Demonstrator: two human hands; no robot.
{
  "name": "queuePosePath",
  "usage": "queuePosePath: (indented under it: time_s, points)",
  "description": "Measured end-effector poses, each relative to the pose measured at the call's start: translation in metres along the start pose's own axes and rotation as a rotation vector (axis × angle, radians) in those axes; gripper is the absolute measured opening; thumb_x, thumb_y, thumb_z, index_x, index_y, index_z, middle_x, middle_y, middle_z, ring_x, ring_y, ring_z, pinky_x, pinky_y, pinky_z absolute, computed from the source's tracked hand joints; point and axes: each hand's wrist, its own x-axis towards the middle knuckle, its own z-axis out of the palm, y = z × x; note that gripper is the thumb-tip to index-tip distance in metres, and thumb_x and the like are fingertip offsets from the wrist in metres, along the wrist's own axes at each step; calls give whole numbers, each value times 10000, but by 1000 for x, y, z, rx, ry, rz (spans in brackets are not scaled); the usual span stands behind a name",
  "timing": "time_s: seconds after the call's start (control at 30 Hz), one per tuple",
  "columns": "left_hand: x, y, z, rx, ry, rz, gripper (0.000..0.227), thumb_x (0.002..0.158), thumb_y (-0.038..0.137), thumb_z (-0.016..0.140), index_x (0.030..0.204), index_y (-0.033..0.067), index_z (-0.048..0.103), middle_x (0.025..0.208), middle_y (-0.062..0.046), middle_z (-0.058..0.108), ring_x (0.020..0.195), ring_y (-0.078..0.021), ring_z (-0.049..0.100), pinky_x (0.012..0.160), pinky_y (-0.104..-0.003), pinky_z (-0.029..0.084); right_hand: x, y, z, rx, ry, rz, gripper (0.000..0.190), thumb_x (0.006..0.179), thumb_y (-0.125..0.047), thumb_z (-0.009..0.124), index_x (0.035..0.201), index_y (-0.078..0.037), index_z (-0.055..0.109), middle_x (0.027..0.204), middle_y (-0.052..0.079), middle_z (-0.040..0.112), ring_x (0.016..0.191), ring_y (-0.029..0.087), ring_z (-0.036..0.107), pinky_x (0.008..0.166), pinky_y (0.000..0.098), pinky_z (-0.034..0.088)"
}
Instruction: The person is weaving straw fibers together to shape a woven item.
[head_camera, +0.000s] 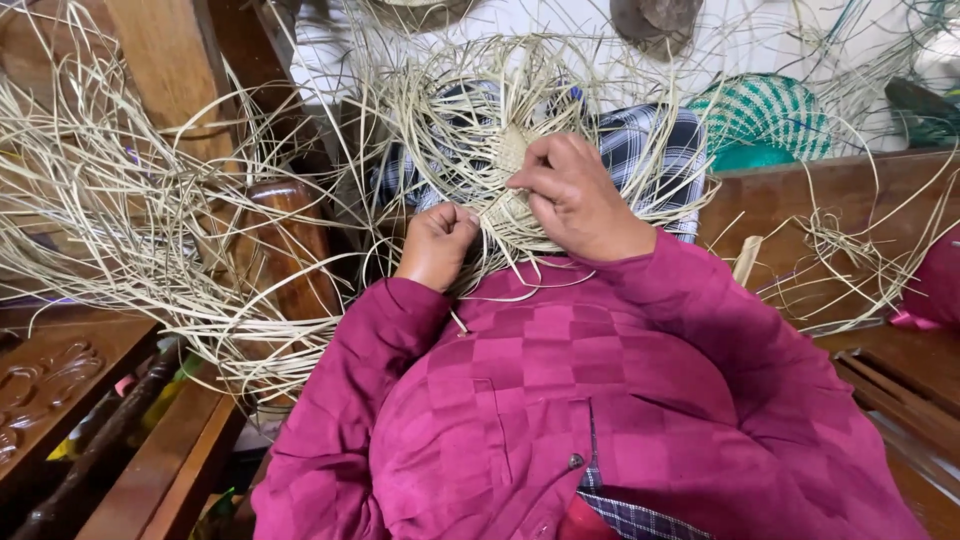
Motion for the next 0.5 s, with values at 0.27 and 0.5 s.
queuePosePath:
  time_s: [0.27,0.5]
  points:
    - [-1,5,-1,68,-29,7,115,909,90,644,813,52,693,568,7,531,560,-69,449,534,-206,361,40,-31,-22,-2,-335,-5,219,926,-89,579,985,-233,734,1186,49,521,1113,293,471,892,440,394]
    - [-9,18,1,77,-39,28,133,931,89,623,836,42,702,634,-36,626,628,-83,488,591,-233,414,42,-31,-11,-46,-474,24,118,917,-141,613,924,-197,717,1040,29,569,976,252,480,800,420,359]
